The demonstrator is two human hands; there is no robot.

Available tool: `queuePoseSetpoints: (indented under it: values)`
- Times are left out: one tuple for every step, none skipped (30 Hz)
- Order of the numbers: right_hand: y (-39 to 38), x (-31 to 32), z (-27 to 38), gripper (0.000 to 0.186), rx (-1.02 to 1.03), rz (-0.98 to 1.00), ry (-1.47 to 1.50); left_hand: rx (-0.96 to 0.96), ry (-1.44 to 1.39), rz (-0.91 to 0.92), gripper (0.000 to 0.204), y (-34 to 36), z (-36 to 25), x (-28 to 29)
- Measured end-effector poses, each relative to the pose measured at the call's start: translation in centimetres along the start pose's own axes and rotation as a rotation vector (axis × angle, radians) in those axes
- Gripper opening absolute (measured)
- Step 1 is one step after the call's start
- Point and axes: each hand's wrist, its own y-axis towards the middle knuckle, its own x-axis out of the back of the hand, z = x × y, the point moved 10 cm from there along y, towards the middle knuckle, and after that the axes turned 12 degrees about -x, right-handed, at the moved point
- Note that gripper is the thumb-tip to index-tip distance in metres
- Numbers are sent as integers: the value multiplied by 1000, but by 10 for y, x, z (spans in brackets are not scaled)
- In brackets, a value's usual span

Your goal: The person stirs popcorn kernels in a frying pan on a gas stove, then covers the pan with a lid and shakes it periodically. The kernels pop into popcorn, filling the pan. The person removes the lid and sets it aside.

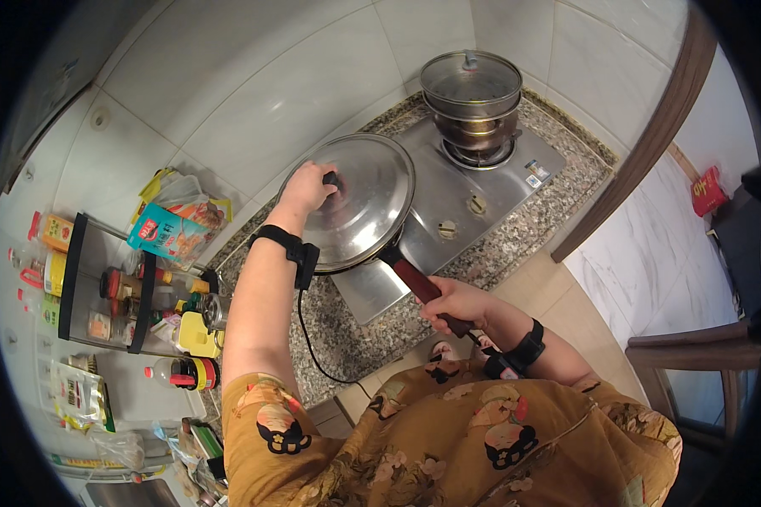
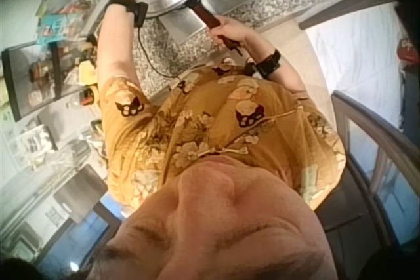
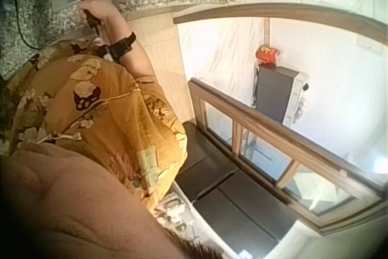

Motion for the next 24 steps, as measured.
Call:
queuePoseSetpoints:
  values:
    - [0,0,-1,30,-2,3,4,-4,-7,-6,40,1,0,0]
    - [0,0,-1,30,-3,6,7,-5,-8,0,40,1,0,-1]
    - [0,0,-2,30,-5,10,11,-5,-9,5,40,2,1,-2]
    - [0,0,-1,29,-5,5,4,-3,-9,10,41,1,1,-2]
    - [-1,-1,0,29,-6,1,-2,-4,-7,9,41,0,1,-2]
    - [-1,-2,0,29,-6,-3,-9,-4,-5,8,42,0,1,-2]
    - [-1,-2,0,29,-7,-4,-9,-5,-3,6,42,-1,1,-1]
    - [-1,-2,0,29,-9,-5,-10,-6,-2,9,42,-1,1,-1]
    - [-1,-2,-1,29,-10,-6,-11,-7,-1,12,43,-2,1,-1]
    - [-1,-2,-1,29,-8,0,-3,-9,0,15,43,-2,0,-1]
    - [0,-2,-2,29,-7,6,5,-7,-4,19,43,-2,0,-1]
    - [0,-2,-3,28,-6,13,14,-5,-8,23,43,-2,-1,-1]
    - [0,-2,-3,29,-6,14,12,-1,-12,27,43,-3,0,-1]
    - [0,-2,-3,29,-7,16,11,-1,-18,33,43,-3,2,-2]
    - [0,-3,-3,29,-7,18,9,-1,-25,38,43,-4,5,-3]
    - [0,-3,-3,29,-8,20,10,-2,-31,43,43,-4,8,-4]
    - [-1,-4,-3,29,-9,21,10,-1,-35,56,43,-5,11,-7]
    - [-1,-5,-4,29,-10,23,10,1,-40,68,43,-6,14,-9]
    - [-2,-5,-4,29,-10,25,8,-5,-45,82,44,-4,9,-7]
    - [-2,-4,-4,29,-9,28,6,1,-29,76,44,-4,5,-4]
    - [-3,-4,-4,29,-9,30,4,7,-12,71,44,-6,0,-2]
    - [-3,-5,-4,29,-6,33,2,17,7,64,45,-10,-4,2]
    - [-4,-6,-3,29,-3,36,1,16,7,68,46,-11,-5,3]
    - [-6,-7,-2,29,0,38,1,14,8,72,46,-11,-7,4]
